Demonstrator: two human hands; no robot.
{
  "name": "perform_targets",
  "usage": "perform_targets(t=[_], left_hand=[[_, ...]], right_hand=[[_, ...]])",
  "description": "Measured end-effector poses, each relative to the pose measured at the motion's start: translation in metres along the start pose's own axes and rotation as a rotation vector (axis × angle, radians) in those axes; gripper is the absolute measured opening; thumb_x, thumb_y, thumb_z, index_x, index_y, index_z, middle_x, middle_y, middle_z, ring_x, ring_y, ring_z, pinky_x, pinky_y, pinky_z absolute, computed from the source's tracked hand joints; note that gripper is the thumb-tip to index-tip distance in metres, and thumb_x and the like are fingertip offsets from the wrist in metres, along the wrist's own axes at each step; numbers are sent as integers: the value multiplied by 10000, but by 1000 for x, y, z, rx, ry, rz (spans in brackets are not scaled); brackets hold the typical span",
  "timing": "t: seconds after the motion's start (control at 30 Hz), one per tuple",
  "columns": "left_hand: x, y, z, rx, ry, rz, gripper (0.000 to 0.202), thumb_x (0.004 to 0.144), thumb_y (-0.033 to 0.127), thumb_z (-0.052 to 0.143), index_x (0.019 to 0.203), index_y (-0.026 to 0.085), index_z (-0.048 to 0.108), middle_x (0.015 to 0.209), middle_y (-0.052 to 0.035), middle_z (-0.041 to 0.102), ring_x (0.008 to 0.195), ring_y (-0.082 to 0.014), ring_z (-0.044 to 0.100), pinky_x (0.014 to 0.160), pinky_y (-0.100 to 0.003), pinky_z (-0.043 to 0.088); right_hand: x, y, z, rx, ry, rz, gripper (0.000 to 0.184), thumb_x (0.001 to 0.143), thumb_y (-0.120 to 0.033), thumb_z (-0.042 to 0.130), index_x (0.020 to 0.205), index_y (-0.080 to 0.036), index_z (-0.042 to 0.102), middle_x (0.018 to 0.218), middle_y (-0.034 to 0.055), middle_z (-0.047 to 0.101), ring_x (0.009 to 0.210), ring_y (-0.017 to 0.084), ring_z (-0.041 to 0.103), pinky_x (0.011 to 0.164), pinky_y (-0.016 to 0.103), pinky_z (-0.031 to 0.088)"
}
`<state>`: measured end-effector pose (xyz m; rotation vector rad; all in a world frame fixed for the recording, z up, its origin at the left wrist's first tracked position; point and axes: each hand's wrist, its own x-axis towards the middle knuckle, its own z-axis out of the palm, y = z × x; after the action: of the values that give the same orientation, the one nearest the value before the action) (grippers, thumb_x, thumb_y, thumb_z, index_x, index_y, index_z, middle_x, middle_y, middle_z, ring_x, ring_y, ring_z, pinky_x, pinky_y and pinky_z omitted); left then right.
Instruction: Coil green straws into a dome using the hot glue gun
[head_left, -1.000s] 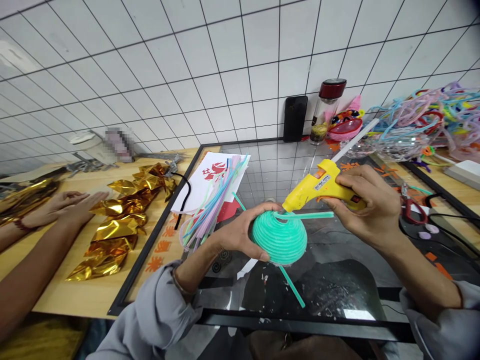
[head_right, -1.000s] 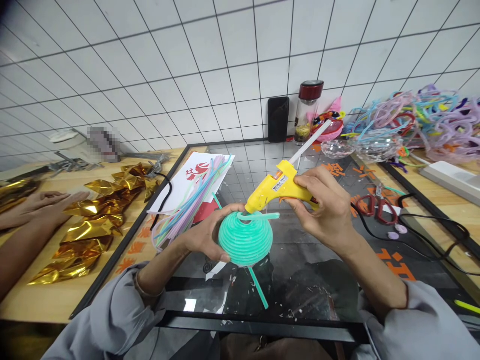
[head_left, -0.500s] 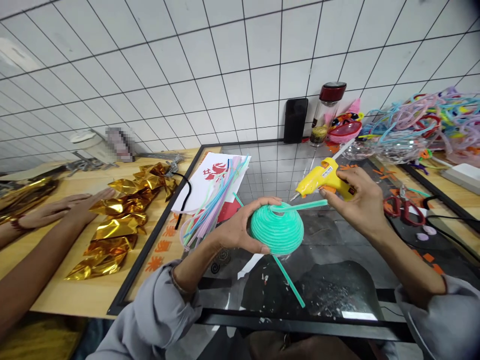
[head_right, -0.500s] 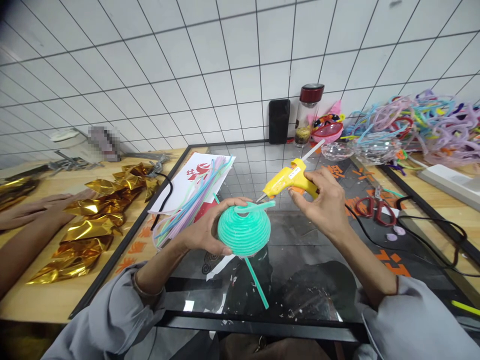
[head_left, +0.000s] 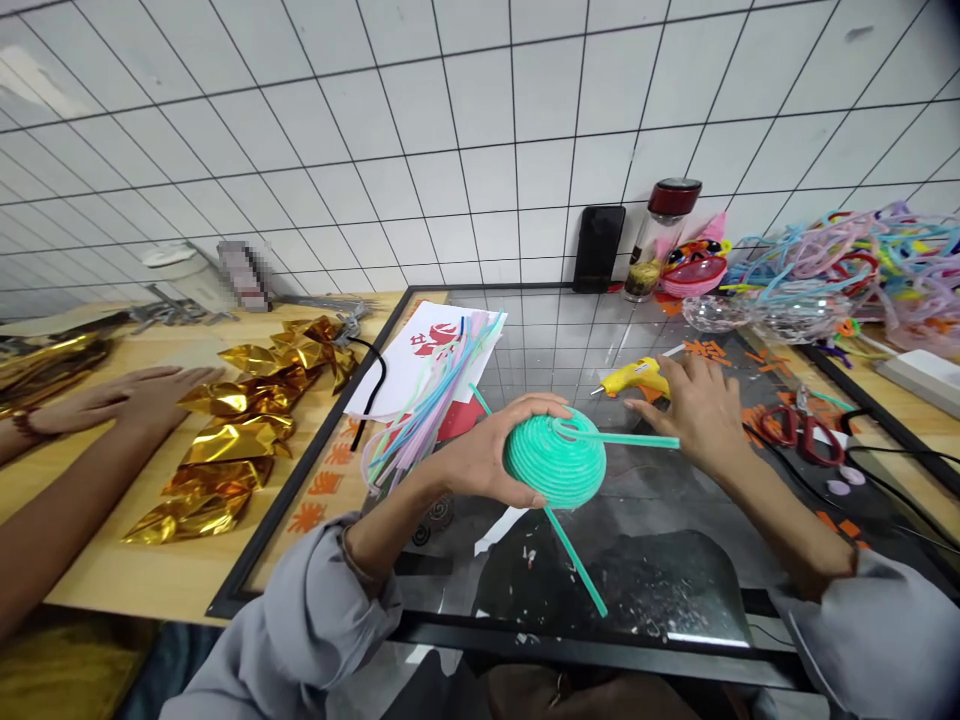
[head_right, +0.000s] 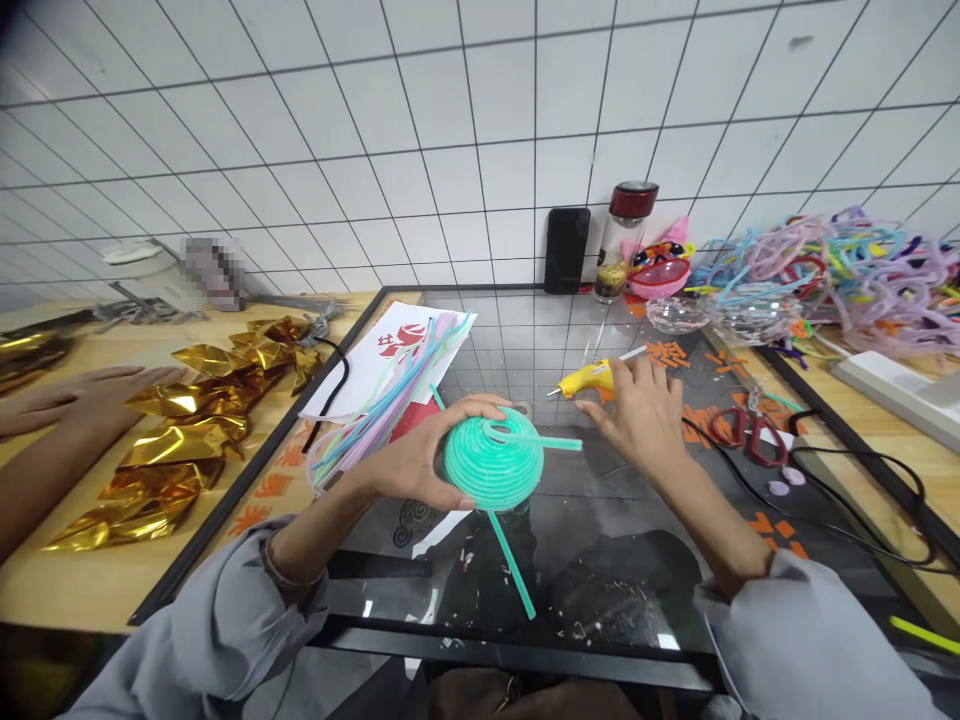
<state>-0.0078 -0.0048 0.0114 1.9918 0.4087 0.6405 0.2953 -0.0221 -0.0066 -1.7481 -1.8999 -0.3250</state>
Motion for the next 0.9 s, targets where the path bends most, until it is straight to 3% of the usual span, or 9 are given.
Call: perform_targets(t=[0.03, 0.1, 0.2, 0.3, 0.37, 0.53, 0.67, 0.73, 0.9], left_hand=[[0, 0, 0, 6, 11, -4, 827, 598, 406, 899, 1313, 223, 527, 1485, -169, 472, 1412, -370, 448, 1191, -587, 319], [0, 0, 1, 16, 34, -14, 819, 604, 411, 896, 1312, 223, 529, 1477, -163, 478, 1412, -371, 444, 1193, -587, 319], [1, 0, 3, 19, 61, -14, 830, 597, 423, 899, 1317, 230, 532, 1464, -151, 484, 1404, -370, 448, 1195, -583, 328], [0, -1, 4, 41, 70, 2, 836, 609, 426, 894, 1335, 238, 523, 1463, -150, 481, 1404, -368, 444, 1197, -585, 329], [0, -1, 4, 60, 54, 17, 833, 626, 424, 887, 1346, 233, 515, 1466, -158, 474, 1415, -371, 429, 1197, -589, 325], [0, 1, 3, 98, 45, 23, 831, 642, 420, 877, 1360, 240, 499, 1512, -166, 406, 1460, -381, 360, 1208, -597, 294], [1, 5, 2, 141, 62, 8, 822, 626, 429, 882, 1343, 262, 518, 1467, -149, 436, 1461, -386, 340, 1209, -596, 292], [1, 7, 2, 150, 68, 6, 815, 629, 437, 879, 1339, 255, 523, 1439, -150, 452, 1447, -382, 359, 1206, -590, 305], [1, 5, 0, 163, 78, 7, 819, 627, 464, 878, 1338, 250, 533, 1410, -142, 473, 1398, -371, 423, 1198, -587, 325]], right_hand=[[-1, -10, -9, 160, 28, -59, 581, 840, -599, 653, 1192, -138, 677, 1065, 186, 686, 964, 342, 639, 771, 499, 521], [-3, -33, -28, 561, -94, -158, 523, 818, -532, 726, 1202, -181, 685, 956, 99, 706, 829, 240, 662, 733, 403, 555], [-8, -69, -48, 959, -266, -56, 425, 755, -406, 827, 1124, -217, 734, 826, 27, 727, 685, 169, 668, 649, 312, 575], [-12, -89, -50, 1170, -205, 110, 224, 735, -408, 838, 847, -225, 774, 813, 38, 766, 720, 184, 703, 646, 305, 592], [-12, -93, -45, 1269, -206, 203, 228, 729, -442, 837, 768, -230, 763, 746, 29, 760, 685, 184, 702, 620, 308, 591], [-6, -89, -41, 1262, -215, 242, 206, 699, -385, 843, 697, -213, 731, 644, 8, 695, 589, 147, 625, 532, 259, 524], [-1, -90, -52, 1175, -246, 109, 80, 733, -261, 760, 773, -205, 719, 704, 14, 692, 641, 147, 626, 548, 241, 504], [-1, -92, -58, 1103, -253, 35, 121, 737, -221, 747, 850, -207, 707, 769, 22, 711, 697, 160, 653, 595, 254, 531], [-2, -98, -60, 982, -181, -49, 128, 789, -305, 781, 847, -214, 711, 787, 37, 726, 724, 178, 668, 631, 284, 552]])
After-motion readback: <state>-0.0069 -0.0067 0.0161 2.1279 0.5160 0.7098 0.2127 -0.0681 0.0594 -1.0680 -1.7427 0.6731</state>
